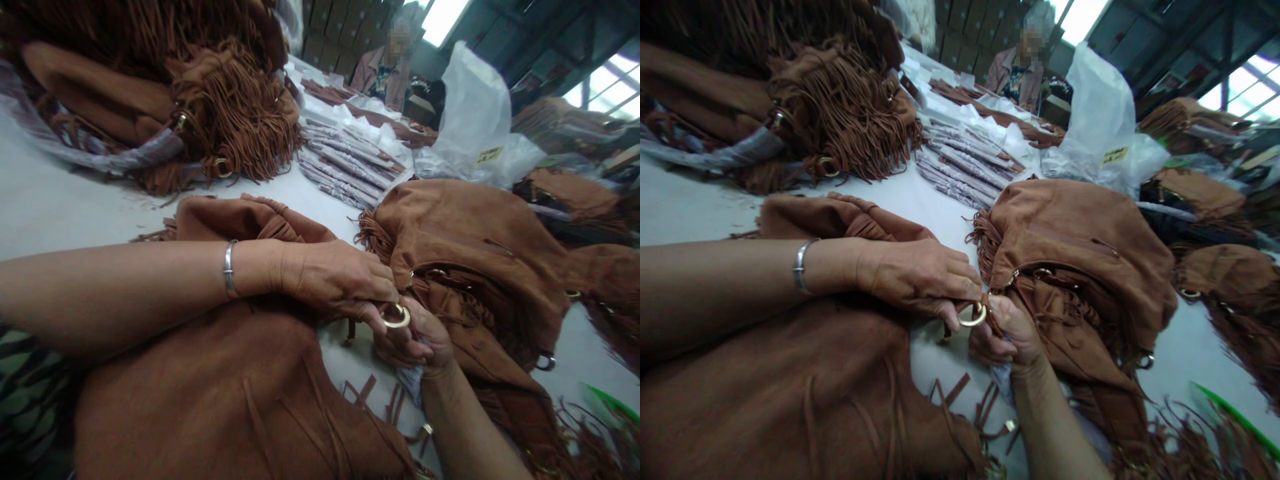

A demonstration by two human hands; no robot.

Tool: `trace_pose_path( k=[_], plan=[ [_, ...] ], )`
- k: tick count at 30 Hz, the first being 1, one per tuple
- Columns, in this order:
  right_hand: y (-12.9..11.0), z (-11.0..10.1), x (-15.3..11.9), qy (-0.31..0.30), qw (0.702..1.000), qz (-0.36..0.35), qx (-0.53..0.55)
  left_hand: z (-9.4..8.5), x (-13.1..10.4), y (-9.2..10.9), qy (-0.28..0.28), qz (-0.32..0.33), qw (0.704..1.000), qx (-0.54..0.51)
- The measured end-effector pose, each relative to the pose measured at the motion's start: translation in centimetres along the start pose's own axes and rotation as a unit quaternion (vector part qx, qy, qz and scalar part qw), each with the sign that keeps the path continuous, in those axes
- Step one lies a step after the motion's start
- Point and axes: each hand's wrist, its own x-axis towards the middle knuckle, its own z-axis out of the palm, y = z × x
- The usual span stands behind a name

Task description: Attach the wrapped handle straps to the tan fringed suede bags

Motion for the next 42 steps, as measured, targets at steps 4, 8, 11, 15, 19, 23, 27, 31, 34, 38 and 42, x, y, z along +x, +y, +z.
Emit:
trace_pose_path(
  k=[4, 8, 11, 15, 19, 23, 27, 31, 34, 38, 42],
  plan=[
    [-0.1, 0.1, -0.4, -0.005, 1.0, -0.017, 0.004, 0.3, -0.1, 0.1, -0.048, -0.009, 0.999, 0.022],
    [-0.2, -0.1, -0.6, 0.005, 1.0, -0.02, -0.003, 0.7, -0.2, -0.1, -0.025, -0.013, 0.998, 0.063],
    [-0.2, 0.0, -0.5, 0.014, 1.0, -0.025, -0.003, 1.0, -0.3, -0.3, 0.003, -0.014, 0.997, 0.077],
    [-0.3, 0.5, -0.3, 0.057, 0.998, -0.017, -0.018, 1.0, -0.4, -0.3, 0.0, -0.01, 0.997, 0.083],
    [-0.4, 0.7, -0.2, 0.12, 0.992, -0.025, -0.037, 1.0, -0.3, -0.2, -0.002, -0.001, 0.996, 0.094],
    [-0.3, 0.5, -0.1, 0.122, 0.991, -0.023, -0.039, 1.3, -0.3, -0.3, 0.009, 0.008, 0.992, 0.122],
    [-0.2, 0.6, 0.2, 0.166, 0.984, -0.028, -0.056, 1.5, -0.3, -0.4, 0.004, -0.006, 0.992, 0.125],
    [-0.1, 0.9, 0.4, 0.198, 0.977, -0.049, -0.064, 1.4, -0.3, -0.3, 0.022, -0.004, 0.994, 0.11],
    [0.0, 1.1, 0.4, 0.202, 0.976, -0.053, -0.069, 1.3, -0.3, -0.2, 0.012, -0.015, 0.995, 0.094],
    [0.0, 1.2, 0.3, 0.21, 0.973, -0.062, -0.077, 1.0, -0.2, 0.0, 0.005, -0.019, 0.998, 0.065],
    [-0.2, 1.3, 0.3, 0.206, 0.974, -0.052, -0.083, 0.7, -0.2, 0.1, 0.009, -0.017, 0.999, 0.028]
  ],
)
